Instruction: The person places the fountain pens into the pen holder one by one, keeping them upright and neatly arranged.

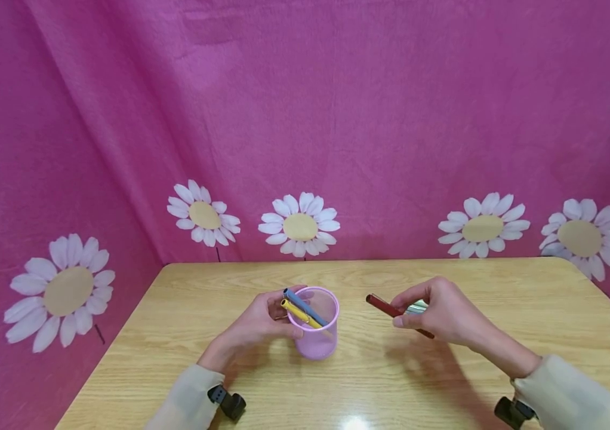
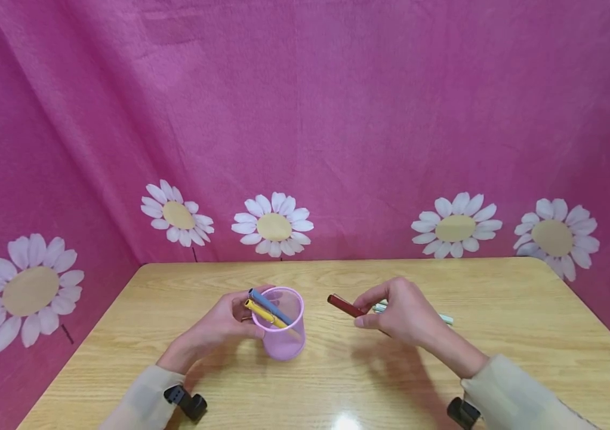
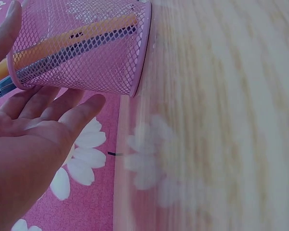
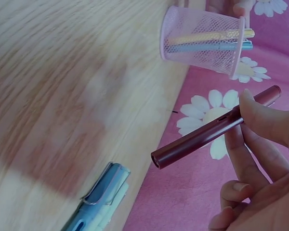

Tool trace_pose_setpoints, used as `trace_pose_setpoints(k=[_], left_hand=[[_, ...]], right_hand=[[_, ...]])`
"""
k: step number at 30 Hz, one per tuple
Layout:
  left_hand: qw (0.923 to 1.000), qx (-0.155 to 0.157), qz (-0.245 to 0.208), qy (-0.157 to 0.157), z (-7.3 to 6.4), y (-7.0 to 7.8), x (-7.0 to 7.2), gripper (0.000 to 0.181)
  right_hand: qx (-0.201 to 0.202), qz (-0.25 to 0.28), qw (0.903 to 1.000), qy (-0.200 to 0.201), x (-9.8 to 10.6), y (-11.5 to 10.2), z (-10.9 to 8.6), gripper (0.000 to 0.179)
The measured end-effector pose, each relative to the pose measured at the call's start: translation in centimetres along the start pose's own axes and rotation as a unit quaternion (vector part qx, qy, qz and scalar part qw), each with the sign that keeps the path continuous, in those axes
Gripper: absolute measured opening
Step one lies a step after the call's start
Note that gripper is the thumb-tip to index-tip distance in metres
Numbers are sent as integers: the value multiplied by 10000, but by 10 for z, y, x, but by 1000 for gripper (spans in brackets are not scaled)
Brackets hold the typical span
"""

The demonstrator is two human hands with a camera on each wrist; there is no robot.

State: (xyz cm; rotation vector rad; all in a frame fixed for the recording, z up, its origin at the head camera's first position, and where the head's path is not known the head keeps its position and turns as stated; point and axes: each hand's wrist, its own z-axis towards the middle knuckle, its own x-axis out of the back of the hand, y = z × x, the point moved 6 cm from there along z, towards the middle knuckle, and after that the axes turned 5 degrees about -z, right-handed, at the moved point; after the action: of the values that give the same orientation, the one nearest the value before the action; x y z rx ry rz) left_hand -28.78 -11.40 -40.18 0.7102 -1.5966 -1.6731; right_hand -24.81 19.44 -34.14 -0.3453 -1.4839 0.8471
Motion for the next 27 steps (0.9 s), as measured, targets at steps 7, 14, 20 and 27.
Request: trace_pose_setpoints(k=[7, 14, 20, 27], left_hand=[[9999, 52, 57, 77, -1, 0, 0, 77], [9999, 47, 127, 95, 1, 1, -1, 76], [10000, -39, 70, 5, 2, 4, -2, 77], [9999, -11, 106, 34, -1, 2, 0, 77]], right_hand=[[9, 94, 10000, -3, -3, -10, 2, 18], [139, 35, 9999, 67, -3, -19, 6, 18], [199, 38, 9998, 70, -3, -30, 12, 19], [173, 275, 9994, 101, -6, -41, 16, 21]])
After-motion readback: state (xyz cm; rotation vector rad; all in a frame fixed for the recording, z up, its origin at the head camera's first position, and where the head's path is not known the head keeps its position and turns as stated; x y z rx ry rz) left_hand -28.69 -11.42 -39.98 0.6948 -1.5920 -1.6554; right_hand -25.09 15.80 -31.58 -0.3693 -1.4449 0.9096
